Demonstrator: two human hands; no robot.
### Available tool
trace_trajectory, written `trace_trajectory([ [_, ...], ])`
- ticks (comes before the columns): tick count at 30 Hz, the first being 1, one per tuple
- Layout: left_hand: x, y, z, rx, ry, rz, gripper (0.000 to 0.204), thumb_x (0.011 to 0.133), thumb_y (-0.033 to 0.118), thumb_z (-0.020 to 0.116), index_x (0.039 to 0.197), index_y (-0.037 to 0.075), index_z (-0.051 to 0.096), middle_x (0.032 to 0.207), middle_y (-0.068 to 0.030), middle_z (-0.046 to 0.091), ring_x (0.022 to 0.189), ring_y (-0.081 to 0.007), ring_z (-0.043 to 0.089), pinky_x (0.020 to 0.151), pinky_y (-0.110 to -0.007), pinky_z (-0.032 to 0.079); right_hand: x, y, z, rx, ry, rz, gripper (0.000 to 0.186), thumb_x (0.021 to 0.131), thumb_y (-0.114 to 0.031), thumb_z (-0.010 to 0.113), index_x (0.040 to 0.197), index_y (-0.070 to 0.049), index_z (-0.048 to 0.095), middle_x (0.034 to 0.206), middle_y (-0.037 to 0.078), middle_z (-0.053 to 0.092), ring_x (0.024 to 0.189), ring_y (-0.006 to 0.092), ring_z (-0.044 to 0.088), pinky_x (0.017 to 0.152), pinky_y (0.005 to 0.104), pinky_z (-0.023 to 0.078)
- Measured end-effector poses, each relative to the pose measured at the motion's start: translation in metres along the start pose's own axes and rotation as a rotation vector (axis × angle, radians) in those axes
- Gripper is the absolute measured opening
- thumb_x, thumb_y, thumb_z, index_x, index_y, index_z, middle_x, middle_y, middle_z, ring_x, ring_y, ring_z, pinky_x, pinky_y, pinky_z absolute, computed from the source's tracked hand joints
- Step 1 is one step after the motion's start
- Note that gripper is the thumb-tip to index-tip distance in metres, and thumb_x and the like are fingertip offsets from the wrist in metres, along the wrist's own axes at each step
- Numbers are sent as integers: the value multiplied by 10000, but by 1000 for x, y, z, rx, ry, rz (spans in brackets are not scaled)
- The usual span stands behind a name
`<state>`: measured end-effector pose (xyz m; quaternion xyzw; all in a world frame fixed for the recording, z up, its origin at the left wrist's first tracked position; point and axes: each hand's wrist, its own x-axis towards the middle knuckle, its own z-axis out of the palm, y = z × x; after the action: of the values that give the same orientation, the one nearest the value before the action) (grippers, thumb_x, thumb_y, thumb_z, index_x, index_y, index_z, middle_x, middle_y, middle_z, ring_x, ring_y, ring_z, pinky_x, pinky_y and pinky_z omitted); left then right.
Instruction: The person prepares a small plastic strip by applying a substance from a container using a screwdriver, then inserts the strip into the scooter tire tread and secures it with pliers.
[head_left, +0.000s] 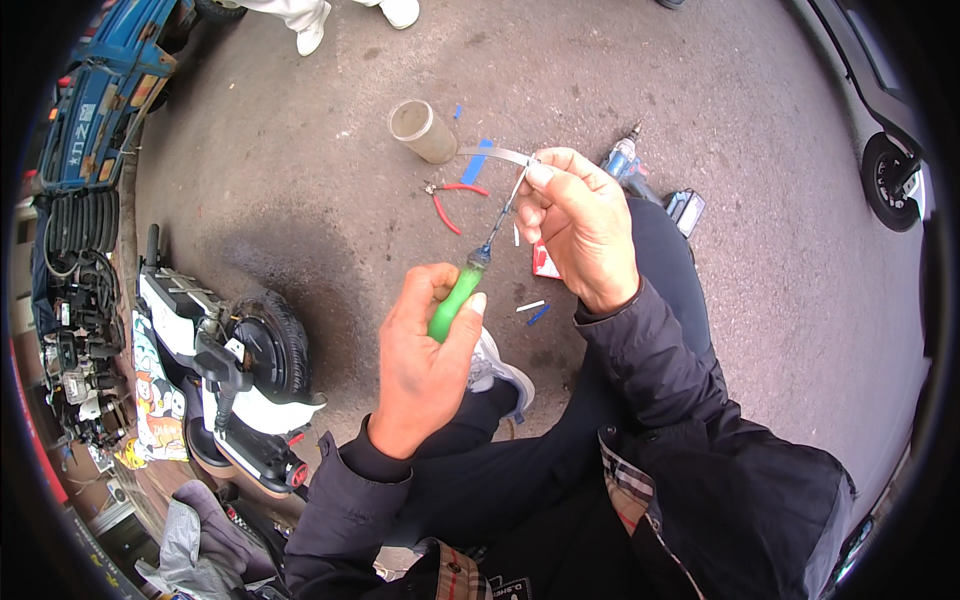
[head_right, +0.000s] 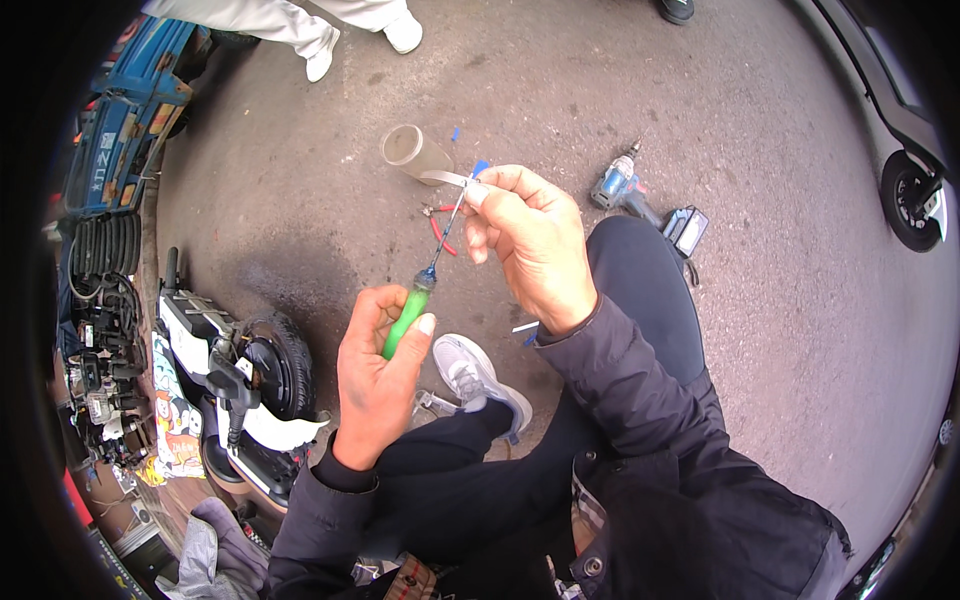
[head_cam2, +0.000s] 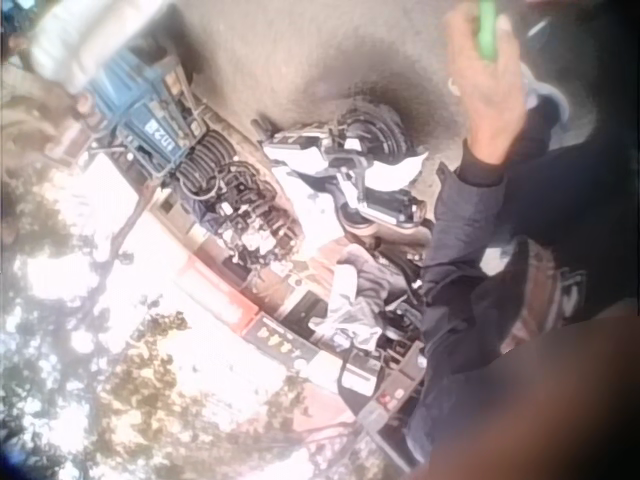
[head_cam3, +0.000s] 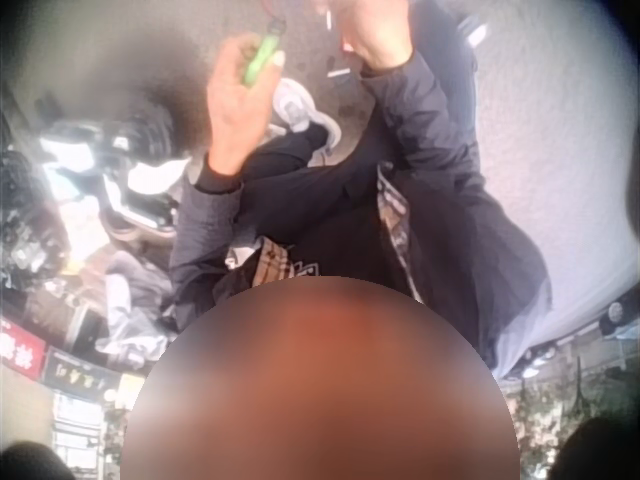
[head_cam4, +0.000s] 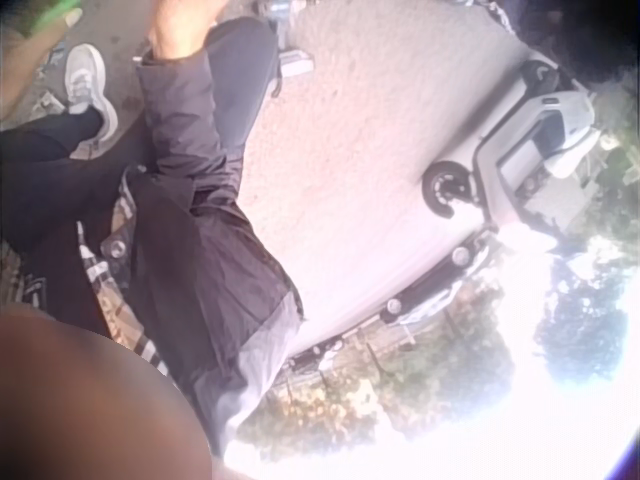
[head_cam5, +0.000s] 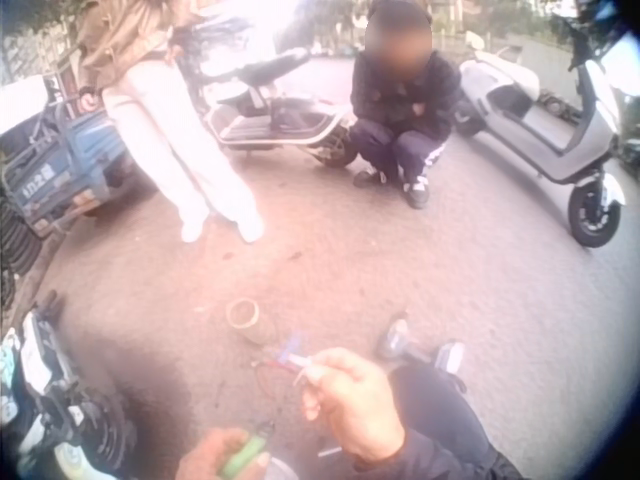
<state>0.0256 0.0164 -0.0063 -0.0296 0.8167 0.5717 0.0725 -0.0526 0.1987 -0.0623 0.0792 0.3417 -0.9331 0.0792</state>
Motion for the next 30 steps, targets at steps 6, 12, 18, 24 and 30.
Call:
trace_trajectory([
  [6, 0, -3, 2, 16, 26, 13, 173, 985, 73, 668, 1120, 6, 584, 893, -68, 632, 780, -100, 546, 688, -291, 478, 1, 2, 0, 62, -4, -17, 106, 997, -89, 644, 1072, -15, 641, 902, 79, 676, 725, 154, 634, 651, 303, 515],
  [12, -5, -3, 7, -103, -8, -156, 168, 1024, 104, 638, 1157, 29, 568, 891, -23, 595, 768, -62, 503, 658, -266, 442, -5, 15, 5, 202, 61, -32, 132, 1013, -85, 604, 1122, -11, 603, 980, 123, 707, 831, 215, 718, 763, 373, 605],
  [18, -3, -7, 7, -104, -20, -110, 171, 1059, 106, 609, 1186, 36, 518, 835, 40, 514, 632, -3, 405, 528, -199, 320, -4, 13, 1, 221, 27, -19, 157, 1021, -94, 581, 1159, -20, 570, 1052, 143, 703, 938, 280, 750, 861, 437, 626],
  [24, 0, -9, 7, -199, -8, -147, 172, 1058, 110, 613, 1186, 35, 525, 830, 30, 527, 595, -6, 407, 512, -201, 337, -3, 13, -2, 286, 3, 12, 157, 1024, -96, 563, 1162, -21, 551, 1092, 168, 695, 1024, 345, 741, 898, 457, 621],
  [30, 1, -7, 4, -230, 1, -191, 175, 1035, 120, 641, 1158, 20, 566, 940, -6, 586, 827, -52, 497, 721, -238, 438, 1, 8, -10, 329, -78, 33, 128, 1023, -100, 537, 1122, -23, 564, 1153, 206, 693, 1094, 381, 722, 944, 492, 607],
])
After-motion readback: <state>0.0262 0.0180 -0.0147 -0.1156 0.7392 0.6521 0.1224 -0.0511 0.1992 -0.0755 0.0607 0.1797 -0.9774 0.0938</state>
